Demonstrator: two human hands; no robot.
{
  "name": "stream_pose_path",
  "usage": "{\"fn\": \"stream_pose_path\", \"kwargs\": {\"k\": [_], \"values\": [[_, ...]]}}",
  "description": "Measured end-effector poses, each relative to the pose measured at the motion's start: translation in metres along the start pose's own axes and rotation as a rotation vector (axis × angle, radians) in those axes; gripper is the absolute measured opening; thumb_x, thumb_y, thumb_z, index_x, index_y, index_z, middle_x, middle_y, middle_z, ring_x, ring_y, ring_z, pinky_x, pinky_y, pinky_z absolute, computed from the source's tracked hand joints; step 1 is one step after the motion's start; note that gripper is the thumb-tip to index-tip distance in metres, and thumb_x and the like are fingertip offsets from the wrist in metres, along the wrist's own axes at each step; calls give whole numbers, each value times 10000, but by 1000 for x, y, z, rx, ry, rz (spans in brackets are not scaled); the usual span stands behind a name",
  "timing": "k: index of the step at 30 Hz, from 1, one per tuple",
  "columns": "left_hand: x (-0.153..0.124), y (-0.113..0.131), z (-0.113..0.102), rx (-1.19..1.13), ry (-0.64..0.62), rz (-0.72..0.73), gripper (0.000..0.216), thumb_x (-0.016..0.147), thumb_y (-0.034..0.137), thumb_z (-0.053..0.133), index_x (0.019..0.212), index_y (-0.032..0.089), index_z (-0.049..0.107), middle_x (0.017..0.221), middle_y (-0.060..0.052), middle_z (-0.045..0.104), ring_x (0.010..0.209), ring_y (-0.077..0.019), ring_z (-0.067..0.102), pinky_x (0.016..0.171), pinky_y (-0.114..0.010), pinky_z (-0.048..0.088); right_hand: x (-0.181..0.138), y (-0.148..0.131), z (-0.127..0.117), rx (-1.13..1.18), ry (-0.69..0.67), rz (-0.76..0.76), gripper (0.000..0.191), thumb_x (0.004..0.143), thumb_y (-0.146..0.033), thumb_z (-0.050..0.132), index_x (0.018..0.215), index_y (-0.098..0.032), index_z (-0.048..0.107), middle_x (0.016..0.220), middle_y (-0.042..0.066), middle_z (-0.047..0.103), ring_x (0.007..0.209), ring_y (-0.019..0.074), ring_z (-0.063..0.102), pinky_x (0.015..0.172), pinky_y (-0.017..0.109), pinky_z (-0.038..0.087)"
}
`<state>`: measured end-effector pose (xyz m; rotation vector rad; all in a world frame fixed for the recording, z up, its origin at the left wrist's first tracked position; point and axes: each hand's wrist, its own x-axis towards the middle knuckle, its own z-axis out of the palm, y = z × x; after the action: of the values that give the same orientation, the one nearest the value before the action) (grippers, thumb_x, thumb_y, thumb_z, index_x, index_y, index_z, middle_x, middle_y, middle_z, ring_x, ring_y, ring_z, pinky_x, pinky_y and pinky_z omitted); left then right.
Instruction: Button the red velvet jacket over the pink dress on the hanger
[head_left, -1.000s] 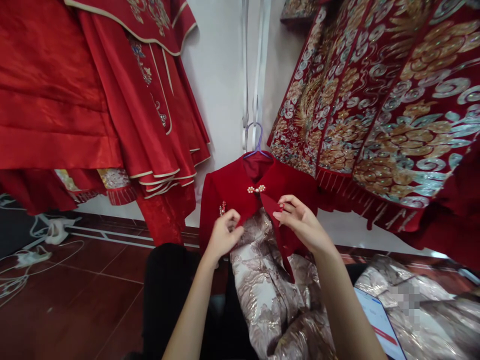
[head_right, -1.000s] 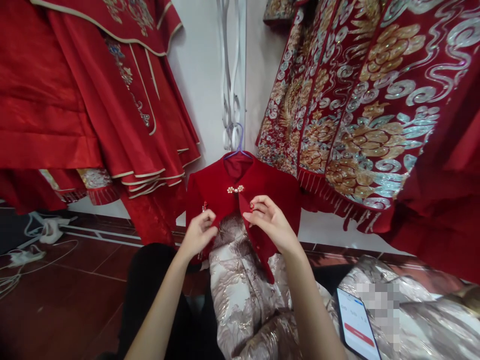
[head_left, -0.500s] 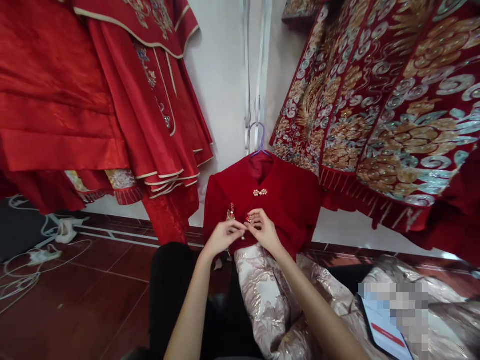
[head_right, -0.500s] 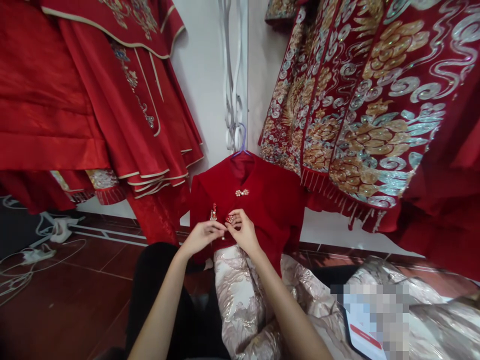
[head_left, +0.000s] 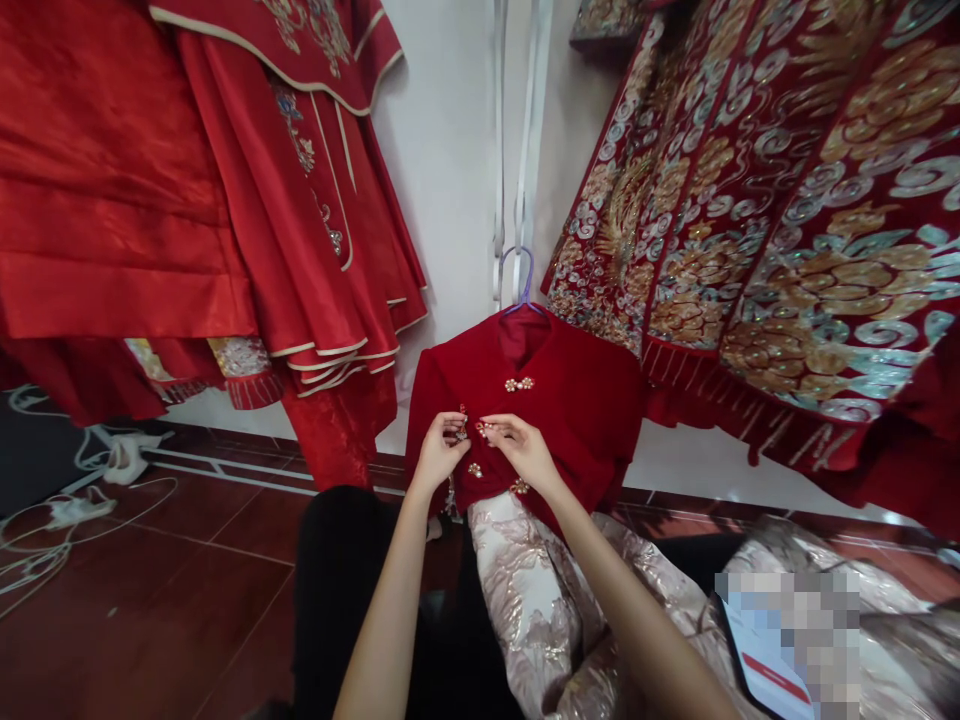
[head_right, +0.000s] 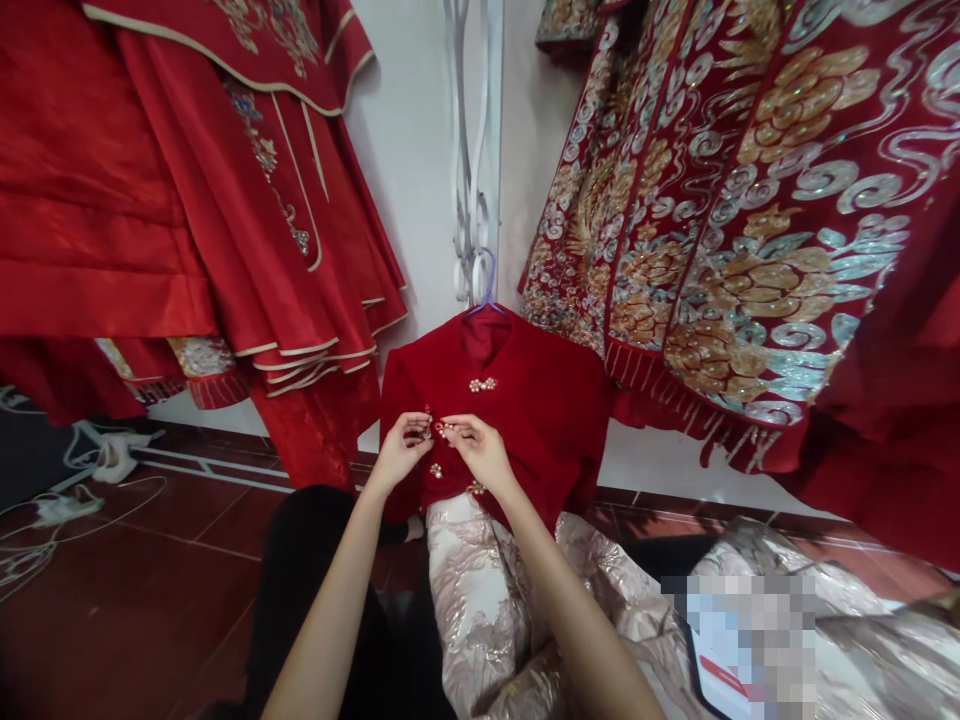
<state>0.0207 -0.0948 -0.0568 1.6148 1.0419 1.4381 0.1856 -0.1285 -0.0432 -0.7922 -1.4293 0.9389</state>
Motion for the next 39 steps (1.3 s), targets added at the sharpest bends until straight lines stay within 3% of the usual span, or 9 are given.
{"fn": "stream_pose_path", "kwargs": {"k": [6,10,15,19,31,39], "values": [[3,-6,1,-139,10,-103,355,600,76,682,940,150,614,942,-62,639,867,-146,575,857,-327,456,16,6,6,-266,75,-68,263,806,-337,597,1010,-194,683,929,55,700,787,150,653,746,278,541],[2,-6,1,-100,95,-138,391,593,102,704,968,167,614,1008,-56,618,839,-134,558,836,-323,459,19,5,8,-345,108,-87,240,798,-310,591,987,-200,691,893,40,703,757,143,651,715,268,545],[1,-3,3,-163,67,-96,445,594,120,730,1014,161,591,933,-35,609,812,-122,563,826,-305,463,20,11,8,-349,110,-66,238,794,-302,588,981,-196,690,905,46,707,756,147,655,716,278,550],[3,-1,6,-127,112,-122,454,566,138,761,987,166,594,956,-36,606,807,-118,562,831,-305,460,21,15,6,-357,110,-53,232,791,-298,589,974,-196,690,865,37,704,747,145,652,712,275,548],[1,-1,5,-369,63,-182,466,569,168,760,1015,132,630,971,-68,659,824,-125,617,892,-340,469,20,18,7,-373,110,-99,236,809,-304,577,976,-180,689,895,53,687,750,141,643,708,265,542],[-1,4,9,-372,137,-173,366,585,184,747,933,111,664,920,-92,704,886,-171,655,930,-361,472,22,14,10,-349,108,-92,227,802,-296,586,972,-195,698,865,39,687,733,135,634,716,262,536]]}}
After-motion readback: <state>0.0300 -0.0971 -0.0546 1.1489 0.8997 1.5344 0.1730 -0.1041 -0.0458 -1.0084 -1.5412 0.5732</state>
